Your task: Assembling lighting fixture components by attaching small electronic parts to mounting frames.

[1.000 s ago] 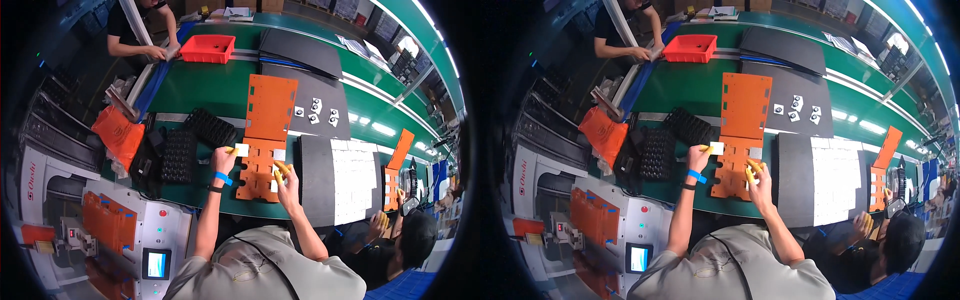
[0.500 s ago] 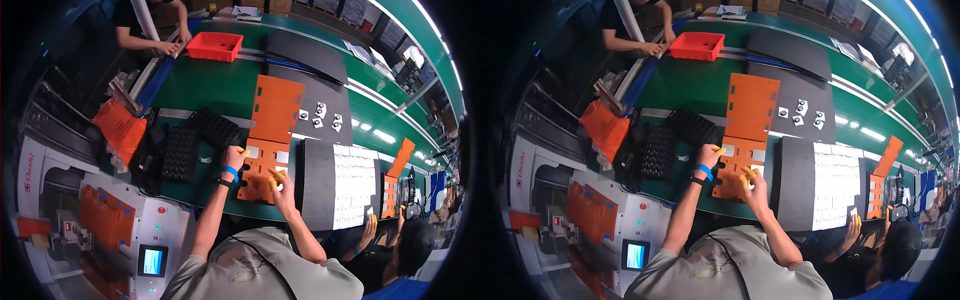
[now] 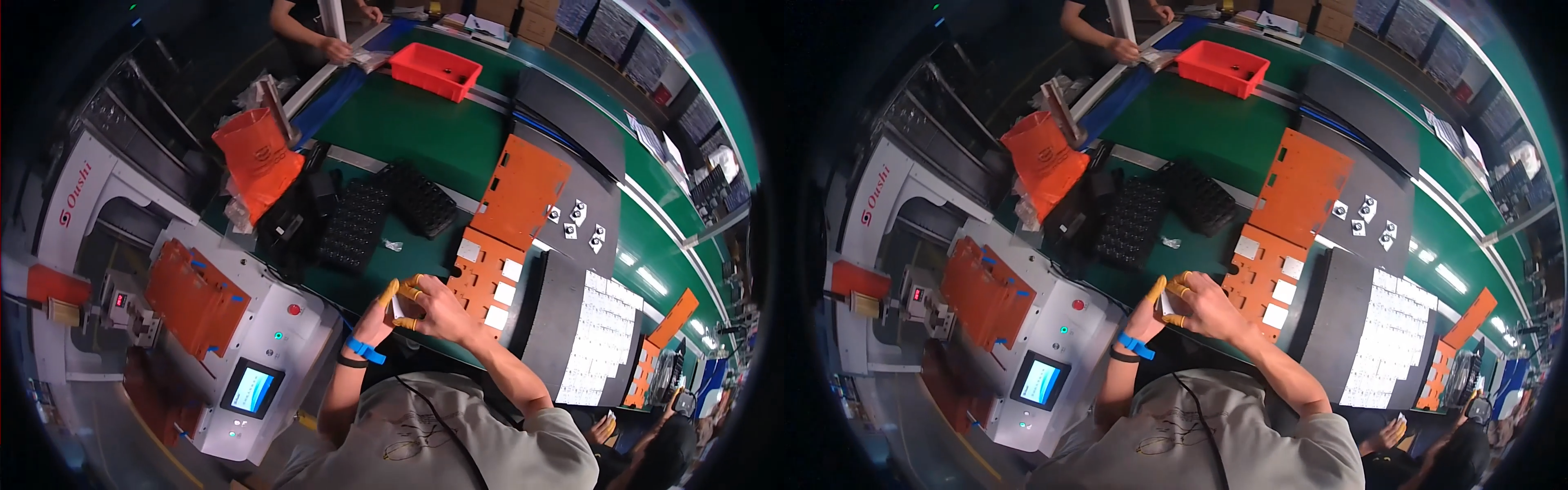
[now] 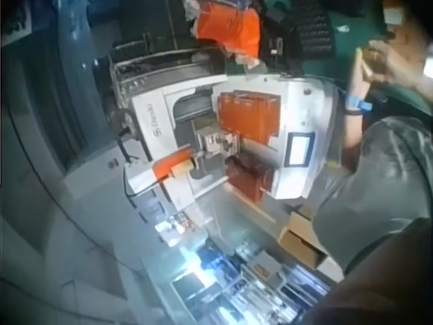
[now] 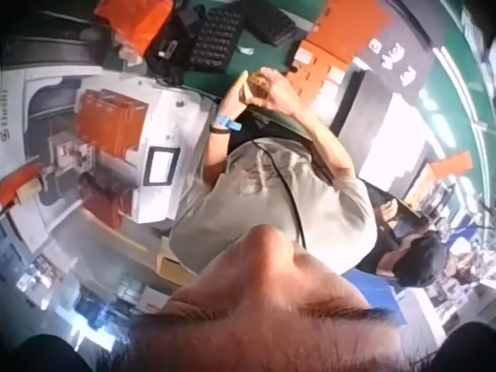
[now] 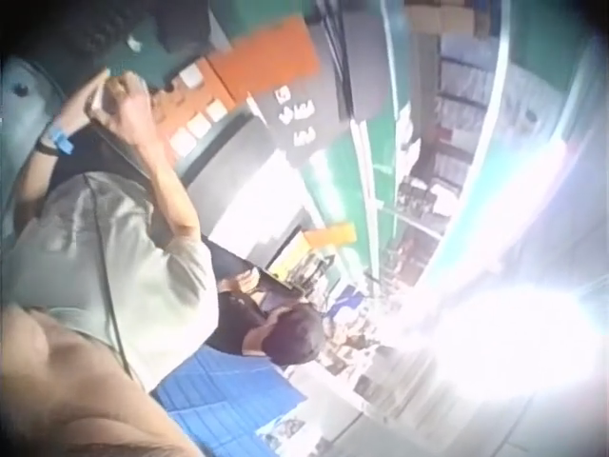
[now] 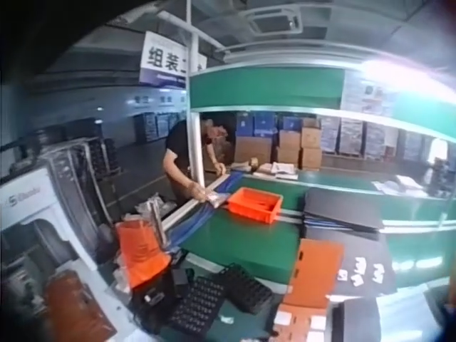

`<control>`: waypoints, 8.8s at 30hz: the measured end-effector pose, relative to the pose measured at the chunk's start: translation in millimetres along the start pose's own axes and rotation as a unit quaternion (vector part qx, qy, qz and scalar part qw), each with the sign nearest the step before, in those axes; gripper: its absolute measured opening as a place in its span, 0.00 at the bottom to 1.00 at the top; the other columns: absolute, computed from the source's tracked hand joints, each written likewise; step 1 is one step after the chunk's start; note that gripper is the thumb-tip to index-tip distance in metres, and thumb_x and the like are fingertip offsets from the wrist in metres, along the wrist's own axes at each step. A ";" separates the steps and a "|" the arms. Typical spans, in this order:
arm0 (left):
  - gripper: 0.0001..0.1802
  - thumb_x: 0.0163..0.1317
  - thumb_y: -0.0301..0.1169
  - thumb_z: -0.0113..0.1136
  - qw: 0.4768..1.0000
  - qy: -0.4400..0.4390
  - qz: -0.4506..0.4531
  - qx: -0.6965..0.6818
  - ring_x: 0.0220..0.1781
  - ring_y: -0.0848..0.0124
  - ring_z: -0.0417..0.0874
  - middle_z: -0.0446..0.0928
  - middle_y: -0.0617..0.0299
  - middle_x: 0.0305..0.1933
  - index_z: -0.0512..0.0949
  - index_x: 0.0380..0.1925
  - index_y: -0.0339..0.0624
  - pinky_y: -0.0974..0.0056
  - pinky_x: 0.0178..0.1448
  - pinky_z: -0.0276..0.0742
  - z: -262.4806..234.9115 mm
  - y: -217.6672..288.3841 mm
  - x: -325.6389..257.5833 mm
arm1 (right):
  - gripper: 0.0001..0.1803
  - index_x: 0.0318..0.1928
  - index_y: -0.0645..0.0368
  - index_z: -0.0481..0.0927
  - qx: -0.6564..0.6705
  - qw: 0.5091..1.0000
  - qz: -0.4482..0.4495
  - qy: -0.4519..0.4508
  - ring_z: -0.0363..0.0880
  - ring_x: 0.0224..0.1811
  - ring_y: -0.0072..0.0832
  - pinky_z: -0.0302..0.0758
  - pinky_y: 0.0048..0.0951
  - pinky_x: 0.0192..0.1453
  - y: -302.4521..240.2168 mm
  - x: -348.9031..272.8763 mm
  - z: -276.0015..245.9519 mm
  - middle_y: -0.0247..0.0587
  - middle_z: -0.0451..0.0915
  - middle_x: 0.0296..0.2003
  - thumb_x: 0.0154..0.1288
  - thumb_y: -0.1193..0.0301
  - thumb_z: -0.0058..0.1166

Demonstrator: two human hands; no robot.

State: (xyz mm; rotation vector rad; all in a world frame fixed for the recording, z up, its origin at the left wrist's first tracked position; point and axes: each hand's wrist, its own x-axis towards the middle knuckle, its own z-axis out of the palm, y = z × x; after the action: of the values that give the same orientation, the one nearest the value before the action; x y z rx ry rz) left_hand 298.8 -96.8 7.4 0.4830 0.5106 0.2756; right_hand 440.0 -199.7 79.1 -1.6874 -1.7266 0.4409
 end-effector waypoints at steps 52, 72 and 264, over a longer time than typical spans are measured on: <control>0.27 0.72 0.50 0.44 0.995 0.014 0.079 -0.062 0.25 0.73 0.67 0.73 0.64 0.33 0.75 0.57 0.41 0.68 0.32 0.64 -98.5 -10.5 -90.7 | 0.30 0.61 0.68 0.73 -0.240 0.928 0.139 0.249 0.71 0.57 0.51 0.72 0.47 0.59 160.8 187.1 10.6 0.56 0.72 0.55 0.68 0.58 0.56; 0.24 0.75 0.39 0.50 0.986 0.025 0.123 0.112 0.54 0.52 0.86 0.78 0.45 0.60 0.68 0.65 0.37 0.62 0.49 0.86 -50.6 -4.3 -82.5 | 0.18 0.30 0.61 0.84 -0.179 0.971 0.144 0.066 0.84 0.31 0.45 0.79 0.42 0.34 -2.4 108.2 75.0 0.49 0.82 0.30 0.57 0.56 0.65; 0.47 0.63 0.39 0.70 0.903 -0.322 -0.028 0.284 0.66 0.61 0.74 0.68 0.50 0.69 0.52 0.75 0.39 0.58 0.70 0.69 116.6 -77.6 -37.4 | 0.25 0.62 0.59 0.71 0.476 0.426 0.183 0.747 0.78 0.58 0.32 0.73 0.37 0.65 -101.6 -243.8 39.6 0.37 0.78 0.56 0.66 0.73 0.61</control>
State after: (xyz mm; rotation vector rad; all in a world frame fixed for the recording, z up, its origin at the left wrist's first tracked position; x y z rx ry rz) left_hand 339.1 -220.0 72.3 1.0794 -0.0623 -0.1077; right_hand 322.1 -438.8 62.4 -0.7460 0.3468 -0.0712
